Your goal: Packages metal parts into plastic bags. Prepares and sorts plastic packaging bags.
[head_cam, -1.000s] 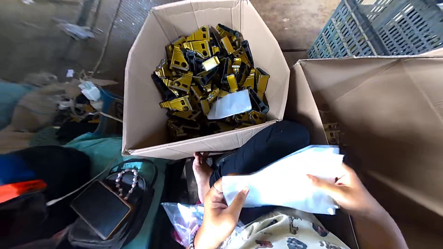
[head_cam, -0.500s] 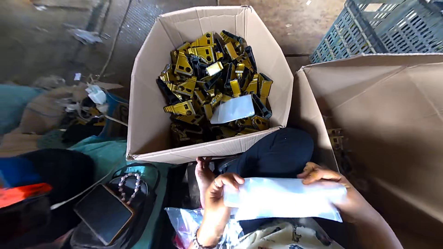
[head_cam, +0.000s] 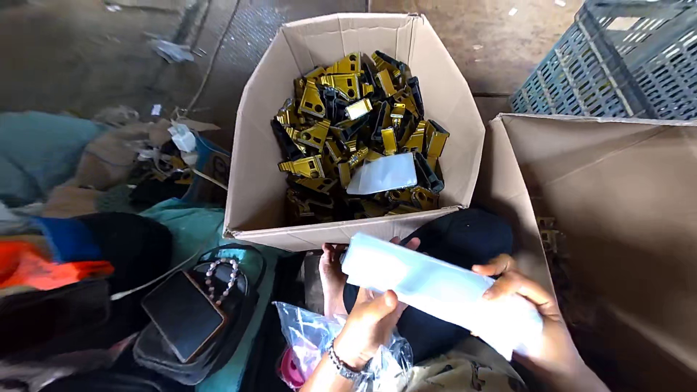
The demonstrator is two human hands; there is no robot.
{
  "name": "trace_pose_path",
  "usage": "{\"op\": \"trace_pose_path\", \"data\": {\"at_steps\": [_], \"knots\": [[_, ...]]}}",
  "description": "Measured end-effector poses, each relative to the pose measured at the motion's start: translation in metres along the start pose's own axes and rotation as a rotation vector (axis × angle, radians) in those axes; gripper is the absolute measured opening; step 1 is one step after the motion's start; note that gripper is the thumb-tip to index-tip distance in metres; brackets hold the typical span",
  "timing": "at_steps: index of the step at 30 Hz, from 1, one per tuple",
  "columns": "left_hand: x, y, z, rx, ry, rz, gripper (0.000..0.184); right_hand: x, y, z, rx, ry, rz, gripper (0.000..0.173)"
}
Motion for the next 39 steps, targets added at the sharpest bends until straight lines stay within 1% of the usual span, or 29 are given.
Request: {"op": "trace_pose_path", "data": {"at_steps": [1, 2, 4, 5, 6, 8, 9, 10, 12, 13, 14, 15, 18, 19, 21, 23, 25, 26, 28, 29, 31, 32, 33, 34, 35, 36, 37, 38, 39], "knots": [[0.003, -0.002, 0.001, -0.033, -0.015, 0.080, 0.072, 0.000, -0.007, 0.000, -0.079, 0.066, -0.035, 0.008], [0.005, -0.004, 0.002, -0.057, -0.020, 0.190, 0.061, -0.001, -0.013, -0.001, -0.140, 0.122, -0.071, 0.004], [0.008, -0.005, 0.002, -0.069, 0.012, 0.380, 0.028, -0.003, -0.016, -0.005, -0.199, 0.176, -0.124, 0.001], [0.008, -0.006, 0.002, -0.057, 0.034, 0.433, 0.028, -0.003, -0.012, -0.006, -0.204, 0.160, -0.138, 0.001], [0.007, -0.009, 0.002, -0.020, 0.039, 0.439, 0.029, -0.004, -0.006, -0.007, -0.198, 0.119, -0.160, 0.001], [0.005, -0.016, 0.000, 0.081, 0.024, 0.381, 0.029, -0.008, 0.011, -0.007, -0.173, -0.016, -0.245, 0.002], [0.004, -0.020, -0.001, 0.110, 0.014, 0.360, 0.028, -0.013, 0.017, -0.008, -0.148, -0.097, -0.320, 0.007], [0.004, -0.023, -0.002, 0.121, 0.006, 0.345, 0.028, -0.020, 0.021, -0.010, -0.103, -0.178, -0.423, 0.017], [0.008, -0.027, -0.001, 0.116, -0.016, 0.296, 0.026, -0.031, 0.025, -0.018, 0.023, -0.311, -0.618, 0.047], [0.009, -0.029, -0.002, 0.100, -0.014, 0.252, 0.026, -0.032, 0.028, -0.021, 0.042, -0.338, -0.655, 0.063], [0.011, -0.032, -0.003, 0.082, -0.012, 0.203, 0.025, -0.027, 0.030, -0.024, 0.018, -0.326, -0.646, 0.075], [0.012, -0.036, -0.004, 0.083, -0.018, 0.154, 0.025, -0.017, 0.029, -0.026, -0.055, -0.278, -0.612, 0.077], [0.011, -0.048, -0.004, 0.181, -0.085, 0.021, 0.026, 0.012, 0.007, -0.027, -0.316, -0.187, -0.517, 0.074], [0.011, -0.053, -0.001, 0.262, -0.134, -0.012, 0.026, 0.017, -0.006, -0.025, -0.356, -0.174, -0.490, 0.066], [0.012, -0.061, 0.009, 0.470, -0.271, -0.024, 0.026, 0.021, -0.029, -0.017, -0.379, -0.188, -0.431, 0.042], [0.011, -0.056, 0.016, 0.667, -0.383, 0.001, 0.031, 0.022, -0.036, -0.009, -0.301, -0.278, -0.396, 0.032], [0.005, -0.046, 0.025, 0.880, -0.412, 0.002, 0.057, 0.023, -0.033, -0.004, -0.258, -0.328, -0.361, 0.024], [0.002, -0.039, 0.033, 1.001, -0.396, 0.020, 0.071, 0.021, -0.028, -0.004, -0.243, -0.332, -0.336, 0.022], [-0.007, -0.016, 0.052, 1.181, -0.286, 0.079, 0.086, 0.017, -0.014, -0.007, -0.236, -0.344, -0.258, 0.019], [-0.014, -0.004, 0.062, 1.241, -0.243, 0.092, 0.088, 0.015, -0.006, -0.007, -0.237, -0.355, -0.215, 0.018], [-0.036, 0.007, 0.081, 1.431, -0.212, 0.154, 0.088, 0.012, 0.013, -0.008, -0.281, -0.378, -0.131, 0.017], [-0.049, 0.010, 0.086, 1.523, -0.152, 0.195, 0.087, 0.011, 0.021, -0.008, -0.301, -0.388, -0.097, 0.016], [-0.062, 0.011, 0.088, 1.590, -0.039, 0.214, 0.086, 0.009, 0.027, -0.009, -0.308, -0.398, -0.067, 0.015], [-0.075, 0.011, 0.086, 1.598, 0.118, 0.194, 0.085, 0.006, 0.032, -0.010, -0.307, -0.409, -0.041, 0.015], [-0.087, 0.011, 0.081, 1.562, 0.246, 0.124, 0.079, 0.003, 0.035, -0.011, -0.302, -0.415, -0.026, 0.016], [-0.097, 0.009, 0.075, 1.498, 0.311, 0.010, 0.071, 0.001, 0.037, -0.012, -0.297, -0.414, -0.020, 0.016], [-0.105, 0.006, 0.071, 1.434, 0.309, -0.116, 0.061, 0.000, 0.038, -0.014, -0.297, -0.410, -0.022, 0.015], [-0.110, 0.002, 0.071, 1.373, 0.264, -0.218, 0.052, 0.000, 0.038, -0.016, -0.305, -0.405, -0.030, 0.014], [-0.111, 0.000, 0.076, 1.335, 0.181, -0.243, 0.040, 0.001, 0.038, -0.017, -0.307, -0.398, -0.039, 0.013]]}}
Point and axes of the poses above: each hand's wrist, its own x-axis towards the middle knuckle, its own y-axis out of the back of the hand, z = x × y, the point moved 6 cm from there along x, towards the middle knuckle, and after that the axes turned 1 degree about z, right-handed, at the moved point
